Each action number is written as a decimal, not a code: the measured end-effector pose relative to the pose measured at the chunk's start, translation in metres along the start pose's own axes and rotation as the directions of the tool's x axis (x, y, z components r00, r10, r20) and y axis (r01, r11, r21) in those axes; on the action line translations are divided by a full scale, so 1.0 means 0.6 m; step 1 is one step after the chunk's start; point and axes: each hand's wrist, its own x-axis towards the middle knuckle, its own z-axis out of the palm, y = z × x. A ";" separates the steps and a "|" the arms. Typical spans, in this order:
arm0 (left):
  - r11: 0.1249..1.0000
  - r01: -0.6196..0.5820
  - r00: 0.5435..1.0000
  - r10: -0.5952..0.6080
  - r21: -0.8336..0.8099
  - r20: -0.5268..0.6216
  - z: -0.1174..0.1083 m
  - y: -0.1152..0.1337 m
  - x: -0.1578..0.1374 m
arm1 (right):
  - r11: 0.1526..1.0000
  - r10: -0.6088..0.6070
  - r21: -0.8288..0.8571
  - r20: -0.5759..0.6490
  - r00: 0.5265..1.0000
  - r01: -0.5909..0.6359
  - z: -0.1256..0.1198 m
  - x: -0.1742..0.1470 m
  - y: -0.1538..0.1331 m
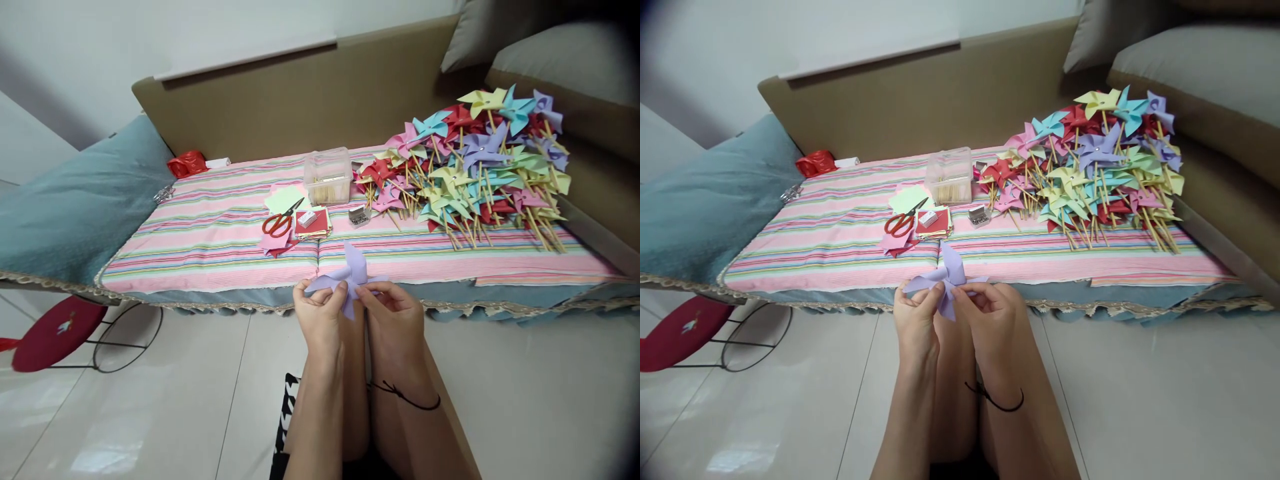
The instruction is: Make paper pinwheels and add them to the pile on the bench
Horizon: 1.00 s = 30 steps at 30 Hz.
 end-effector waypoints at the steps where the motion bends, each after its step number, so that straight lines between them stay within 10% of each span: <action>1: 1.000 0.002 1.000 -0.002 0.001 0.003 0.001 0.000 0.000 | 1.000 -0.006 -0.007 -0.021 1.000 0.006 0.002 0.000 -0.001; 30: 0.999 0.024 1.000 -0.024 0.023 0.016 0.006 -0.006 0.001 | 0.993 0.116 0.048 -0.132 0.984 -0.110 0.014 0.010 -0.013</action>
